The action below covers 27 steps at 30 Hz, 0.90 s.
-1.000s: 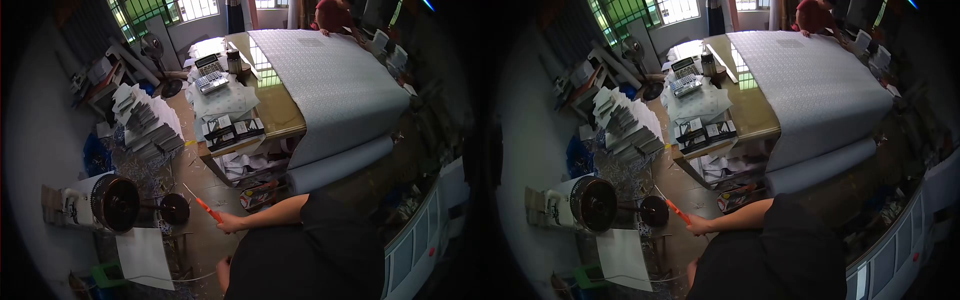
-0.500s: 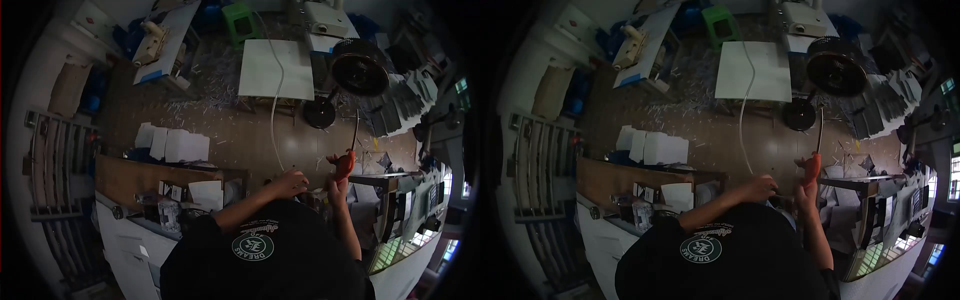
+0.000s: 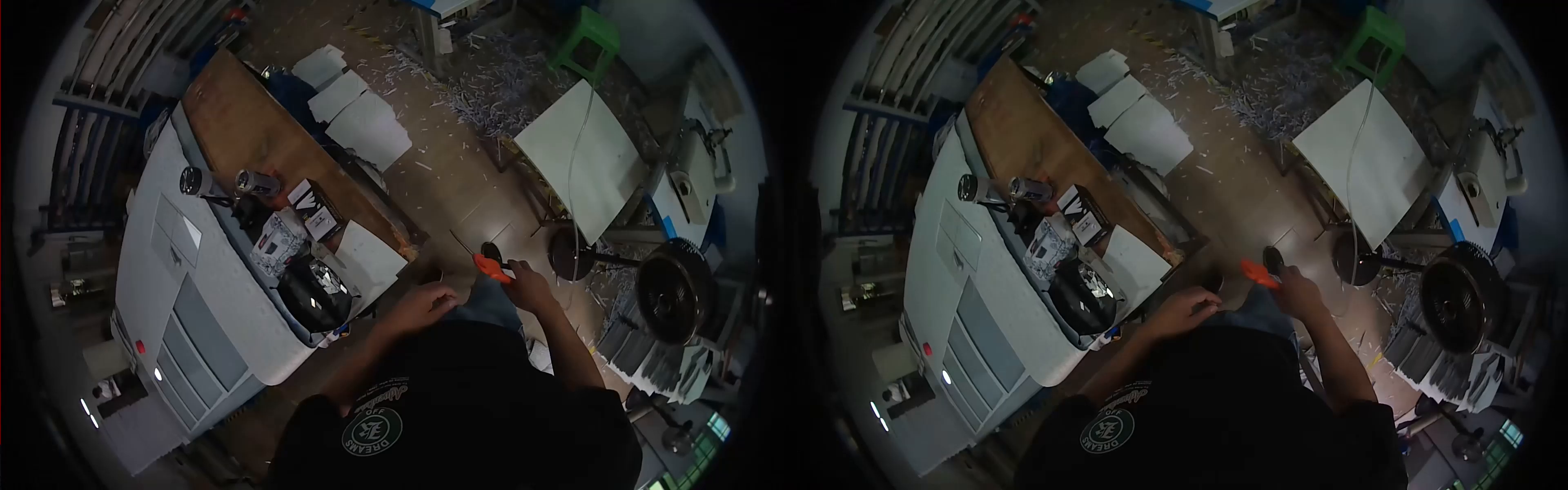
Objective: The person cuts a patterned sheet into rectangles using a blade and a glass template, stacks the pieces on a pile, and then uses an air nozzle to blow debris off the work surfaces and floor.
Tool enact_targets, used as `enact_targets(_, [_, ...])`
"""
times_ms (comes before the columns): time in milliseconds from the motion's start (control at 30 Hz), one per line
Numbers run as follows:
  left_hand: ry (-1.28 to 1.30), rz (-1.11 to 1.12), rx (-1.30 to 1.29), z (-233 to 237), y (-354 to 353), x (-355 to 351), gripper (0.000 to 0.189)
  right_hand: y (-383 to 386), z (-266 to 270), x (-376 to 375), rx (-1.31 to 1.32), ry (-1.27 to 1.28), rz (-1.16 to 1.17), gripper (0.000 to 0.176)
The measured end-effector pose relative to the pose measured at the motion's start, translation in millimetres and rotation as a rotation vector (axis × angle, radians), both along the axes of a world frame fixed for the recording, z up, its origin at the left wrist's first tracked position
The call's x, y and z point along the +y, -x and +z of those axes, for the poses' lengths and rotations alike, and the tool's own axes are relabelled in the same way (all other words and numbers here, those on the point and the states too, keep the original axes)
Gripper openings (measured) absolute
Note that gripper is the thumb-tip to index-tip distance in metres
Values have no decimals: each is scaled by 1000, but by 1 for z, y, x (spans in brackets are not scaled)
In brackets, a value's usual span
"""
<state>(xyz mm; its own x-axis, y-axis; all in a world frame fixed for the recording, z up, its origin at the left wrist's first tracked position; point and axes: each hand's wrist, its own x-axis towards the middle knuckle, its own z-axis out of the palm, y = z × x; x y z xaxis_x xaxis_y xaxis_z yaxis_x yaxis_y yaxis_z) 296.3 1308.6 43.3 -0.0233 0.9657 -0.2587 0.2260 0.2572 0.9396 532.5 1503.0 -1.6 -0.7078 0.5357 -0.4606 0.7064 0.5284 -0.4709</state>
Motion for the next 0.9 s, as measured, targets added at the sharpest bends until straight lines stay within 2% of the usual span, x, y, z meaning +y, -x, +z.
enact_targets(100, [105, 179, 65, -8, -19, -12, 25, 5, -51, 56, -142, -36, 205, 46])
enact_targets(167, [203, 423, 143, -20, -43, -21, 26, 11, -85, 92, -203, -53, 336, 43])
enact_targets(200, [227, 466, 124, -23, -59, -27, 26, 12, -96, 106, -254, -78, 427, 40])
enact_targets(267, [388, 713, 199, -34, -83, -31, 26, 21, -118, 133, -251, -82, 513, 36])
enact_targets(300, [414, 741, 188, -41, -102, -34, 26, 22, -124, 141, -246, -85, 555, 33])
enact_targets(367, [544, 1058, 13, -59, -139, -44, 26, 27, -132, 160, -278, -55, 544, 31])
enact_targets(400, [558, 1080, 10, -77, -162, -56, 26, 31, -135, 169, -305, -45, 498, 30])
enact_targets(467, [588, 1330, -216, -119, -225, -95, 27, 31, -142, 184, -340, -38, 498, 30])
enact_targets(500, [593, 1348, -221, -137, -261, -117, 27, 32, -145, 190, -360, -48, 475, 30])
enact_targets(533, [749, 1395, -278, -151, -303, -139, 27, 30, -147, 194, -363, -47, 500, 30])
enact_targets(567, [903, 1444, -345, -157, -333, -147, 27, 30, -150, 196, -420, 6, 638, 31])
enact_targets(600, [907, 1486, -368, -156, -355, -143, 27, 31, -150, 198, -480, 58, 788, 32])
enact_targets(633, [930, 1554, -517, -148, -385, -146, 29, 29, -149, 195, -483, 66, 849, 32])
enact_targets(667, [947, 1621, -668, -136, -415, -150, 31, 26, -144, 192, -493, 117, 1030, 33])
enact_targets(700, [971, 1661, -644, -131, -438, -144, 34, 30, -142, 189, -492, 160, 1203, 34])
enact_targets(733, [979, 1709, -658, -126, -458, -138, 34, 26, -147, 183, -489, 167, 1252, 34])
enact_targets(800, [977, 1616, -718, -137, -490, -133, 35, 17, -160, 171, -345, 151, 920, 31])
enact_targets(867, [873, 1648, -766, -152, -507, -129, 34, 16, -166, 152, -362, 169, 1040, 30])
enact_targets(900, [790, 1587, -666, -158, -507, -125, 35, 19, -168, 142, -384, 191, 1133, 29])
